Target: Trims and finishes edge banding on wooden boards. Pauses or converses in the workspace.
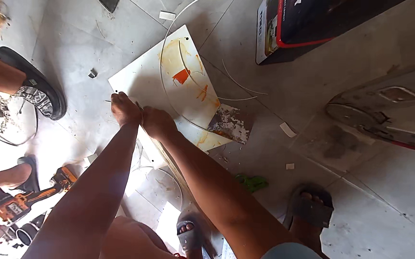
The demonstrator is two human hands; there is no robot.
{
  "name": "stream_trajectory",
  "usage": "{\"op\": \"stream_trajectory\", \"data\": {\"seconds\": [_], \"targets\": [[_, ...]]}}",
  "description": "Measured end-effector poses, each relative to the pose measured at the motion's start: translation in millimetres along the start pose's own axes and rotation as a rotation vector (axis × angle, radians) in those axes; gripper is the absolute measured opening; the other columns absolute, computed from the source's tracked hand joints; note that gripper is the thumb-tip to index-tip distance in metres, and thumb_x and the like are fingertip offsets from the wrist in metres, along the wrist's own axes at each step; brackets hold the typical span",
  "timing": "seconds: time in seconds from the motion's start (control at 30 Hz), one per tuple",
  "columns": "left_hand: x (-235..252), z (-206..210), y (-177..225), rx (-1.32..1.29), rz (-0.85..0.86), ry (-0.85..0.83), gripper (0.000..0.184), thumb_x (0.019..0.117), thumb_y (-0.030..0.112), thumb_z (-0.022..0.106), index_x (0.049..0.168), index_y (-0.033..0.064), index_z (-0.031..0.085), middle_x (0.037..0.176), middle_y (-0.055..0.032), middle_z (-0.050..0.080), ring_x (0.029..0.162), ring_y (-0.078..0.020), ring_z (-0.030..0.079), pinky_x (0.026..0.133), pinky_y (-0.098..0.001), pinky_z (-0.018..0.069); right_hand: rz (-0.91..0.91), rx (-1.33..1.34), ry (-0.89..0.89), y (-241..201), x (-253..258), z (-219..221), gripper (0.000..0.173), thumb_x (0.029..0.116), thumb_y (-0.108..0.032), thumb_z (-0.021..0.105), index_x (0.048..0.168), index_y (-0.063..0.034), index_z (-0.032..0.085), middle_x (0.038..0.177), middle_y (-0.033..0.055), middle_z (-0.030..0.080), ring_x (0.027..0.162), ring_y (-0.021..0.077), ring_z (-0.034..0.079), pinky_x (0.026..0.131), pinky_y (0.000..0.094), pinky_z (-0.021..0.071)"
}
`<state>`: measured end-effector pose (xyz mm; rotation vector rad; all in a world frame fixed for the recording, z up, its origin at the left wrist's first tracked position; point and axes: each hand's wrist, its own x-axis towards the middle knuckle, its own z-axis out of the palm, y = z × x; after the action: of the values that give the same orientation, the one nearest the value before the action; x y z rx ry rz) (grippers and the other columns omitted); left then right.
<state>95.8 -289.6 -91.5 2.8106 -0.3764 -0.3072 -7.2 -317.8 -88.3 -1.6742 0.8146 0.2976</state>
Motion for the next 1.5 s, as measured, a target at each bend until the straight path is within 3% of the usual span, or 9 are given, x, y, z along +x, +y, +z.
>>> {"op": "stream_trajectory", "data": {"seconds": [0.17, 0.37, 0.6, 0.7, 0.9, 1.0, 1.1, 1.3, 1.5], "targets": [[-1, -2, 4, 0.053, 0.016, -0.005, 0.045, 0.1123, 0.023, 0.027, 0.115, -0.0035, 0.062, 0.118, -0.0213, 0.066, 0.117, -0.0310, 0.063, 0.100, -0.0502, 0.0467, -0.017, 0.008, -0.015, -10, 20, -7, 0.028, 0.1059, -0.022, 0.046, 0.120, -0.0072, 0.066, 0.114, 0.0173, 0.071, 0.113, 0.0344, 0.068, 0.086, 0.0578, 0.0547], [-2, -2, 4, -0.005, -0.012, 0.001, 0.041, 0.1116, 0.024, 0.029, 0.113, -0.0014, 0.062, 0.114, -0.0181, 0.066, 0.113, -0.0277, 0.063, 0.098, -0.0488, 0.0469, 0.014, 0.003, -0.047, -9, 17, -8, 0.033, 0.1083, -0.022, 0.042, 0.126, -0.0070, 0.065, 0.120, 0.0174, 0.070, 0.116, 0.0341, 0.067, 0.089, 0.0576, 0.0543], [0, -1, 3, -0.032, -0.021, -0.006, 0.043, 0.1110, 0.026, 0.030, 0.114, -0.0022, 0.062, 0.115, -0.0198, 0.066, 0.114, -0.0291, 0.063, 0.099, -0.0506, 0.0468, 0.042, -0.032, -0.064, -2, 2, -4, 0.035, 0.1102, -0.029, 0.040, 0.122, -0.0067, 0.065, 0.117, 0.0182, 0.070, 0.114, 0.0350, 0.067, 0.088, 0.0584, 0.0543], [1, 0, 2, -0.043, -0.036, 0.004, 0.042, 0.1111, 0.026, 0.030, 0.112, -0.0005, 0.063, 0.112, -0.0183, 0.067, 0.112, -0.0285, 0.064, 0.097, -0.0500, 0.0478, 0.053, -0.046, -0.073, 1, -7, -2, 0.035, 0.1105, -0.025, 0.037, 0.121, -0.0067, 0.065, 0.116, 0.0182, 0.070, 0.114, 0.0348, 0.068, 0.088, 0.0573, 0.0545], [1, -1, 1, -0.032, -0.034, -0.004, 0.042, 0.1112, 0.026, 0.030, 0.111, 0.0001, 0.062, 0.112, -0.0172, 0.067, 0.112, -0.0270, 0.064, 0.098, -0.0486, 0.0477, 0.119, -0.021, -0.090, 20, -39, 9, 0.043, 0.1133, -0.029, 0.032, 0.137, -0.0099, 0.062, 0.122, 0.0170, 0.070, 0.118, 0.0335, 0.067, 0.096, 0.0556, 0.0537], [1, -1, 1, -0.037, -0.024, -0.005, 0.041, 0.1114, 0.026, 0.030, 0.109, 0.0003, 0.061, 0.109, -0.0174, 0.066, 0.109, -0.0276, 0.064, 0.096, -0.0488, 0.0479, 0.138, -0.036, -0.046, 32, -58, 16, 0.042, 0.1134, -0.031, 0.033, 0.138, -0.0113, 0.061, 0.116, 0.0172, 0.072, 0.112, 0.0340, 0.069, 0.092, 0.0547, 0.0550], [2, 0, 0, -0.032, -0.010, -0.009, 0.041, 0.1115, 0.025, 0.029, 0.110, -0.0003, 0.061, 0.109, -0.0181, 0.066, 0.110, -0.0277, 0.064, 0.097, -0.0489, 0.0478, 0.105, -0.007, 0.008, 27, -45, 15, 0.043, 0.1135, -0.032, 0.032, 0.142, -0.0140, 0.059, 0.115, 0.0172, 0.072, 0.110, 0.0346, 0.070, 0.090, 0.0559, 0.0558], [1, -2, 1, -0.031, -0.013, -0.003, 0.042, 0.1110, 0.025, 0.029, 0.111, -0.0009, 0.062, 0.111, -0.0186, 0.067, 0.112, -0.0291, 0.064, 0.097, -0.0502, 0.0481, 0.013, 0.013, 0.023, -5, 12, -1, 0.040, 0.1118, -0.029, 0.034, 0.133, -0.0101, 0.062, 0.118, 0.0181, 0.071, 0.114, 0.0357, 0.068, 0.090, 0.0586, 0.0548], [1, -3, 2, -0.022, -0.006, -0.015, 0.043, 0.1107, 0.024, 0.029, 0.112, -0.0032, 0.062, 0.114, -0.0212, 0.067, 0.114, -0.0309, 0.064, 0.098, -0.0509, 0.0470, -0.019, 0.003, -0.008, -11, 22, -9, 0.032, 0.1082, -0.021, 0.041, 0.122, -0.0060, 0.065, 0.117, 0.0187, 0.070, 0.114, 0.0350, 0.067, 0.088, 0.0581, 0.0539]]}}
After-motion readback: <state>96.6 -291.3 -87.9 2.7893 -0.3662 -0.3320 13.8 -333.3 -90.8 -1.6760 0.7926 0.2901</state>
